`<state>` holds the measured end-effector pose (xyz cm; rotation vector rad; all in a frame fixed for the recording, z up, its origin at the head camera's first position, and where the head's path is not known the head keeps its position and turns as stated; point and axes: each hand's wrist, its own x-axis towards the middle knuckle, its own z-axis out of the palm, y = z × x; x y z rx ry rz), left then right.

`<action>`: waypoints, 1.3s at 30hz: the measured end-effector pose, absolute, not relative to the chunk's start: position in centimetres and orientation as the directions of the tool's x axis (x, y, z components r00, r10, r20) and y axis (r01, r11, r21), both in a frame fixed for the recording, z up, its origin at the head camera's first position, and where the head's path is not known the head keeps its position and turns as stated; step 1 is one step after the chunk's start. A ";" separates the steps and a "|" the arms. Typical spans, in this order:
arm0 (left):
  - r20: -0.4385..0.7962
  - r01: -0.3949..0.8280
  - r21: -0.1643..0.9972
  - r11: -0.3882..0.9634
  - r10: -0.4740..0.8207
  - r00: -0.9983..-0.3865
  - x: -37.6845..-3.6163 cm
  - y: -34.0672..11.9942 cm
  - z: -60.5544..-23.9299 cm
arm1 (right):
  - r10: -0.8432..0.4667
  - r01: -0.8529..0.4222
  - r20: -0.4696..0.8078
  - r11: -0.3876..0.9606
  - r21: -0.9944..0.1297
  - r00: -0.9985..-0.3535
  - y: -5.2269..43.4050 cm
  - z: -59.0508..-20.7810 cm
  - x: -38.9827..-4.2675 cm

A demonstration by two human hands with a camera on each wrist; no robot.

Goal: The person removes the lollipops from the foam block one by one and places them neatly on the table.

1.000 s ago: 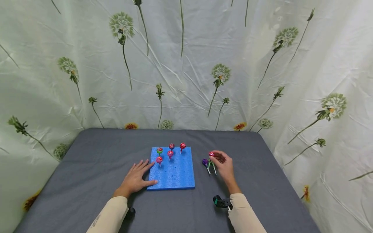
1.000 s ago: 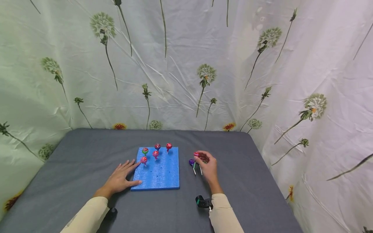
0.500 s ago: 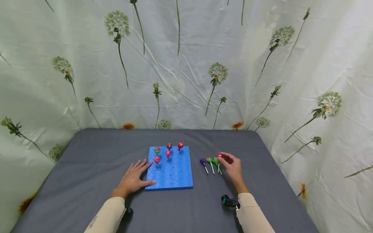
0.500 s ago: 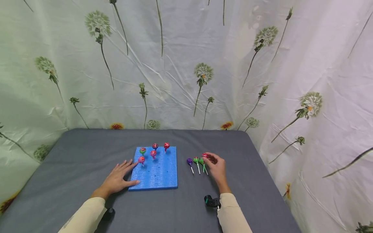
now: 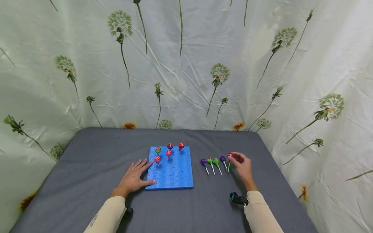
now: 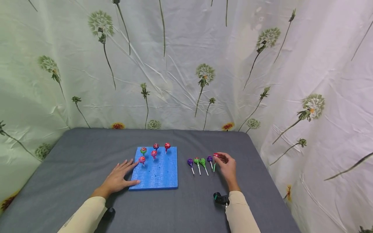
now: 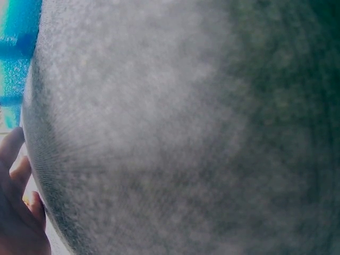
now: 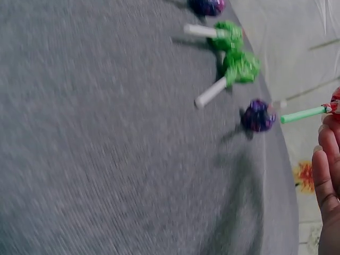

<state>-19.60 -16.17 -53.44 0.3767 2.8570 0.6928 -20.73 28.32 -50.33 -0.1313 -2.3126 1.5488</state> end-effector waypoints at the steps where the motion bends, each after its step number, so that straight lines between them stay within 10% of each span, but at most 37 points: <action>1: -0.111 0.202 0.469 0.860 0.285 -0.952 -19.5 -16.2 -53.4 | 0.271 -0.106 0.232 0.410 -0.906 -0.934 28.6 -50.6 -20.9; 39: -0.076 0.216 0.480 0.850 0.285 -0.955 -19.5 -16.3 -53.5 | 0.314 0.139 0.077 0.611 -0.779 -0.946 30.0 -53.3 -23.0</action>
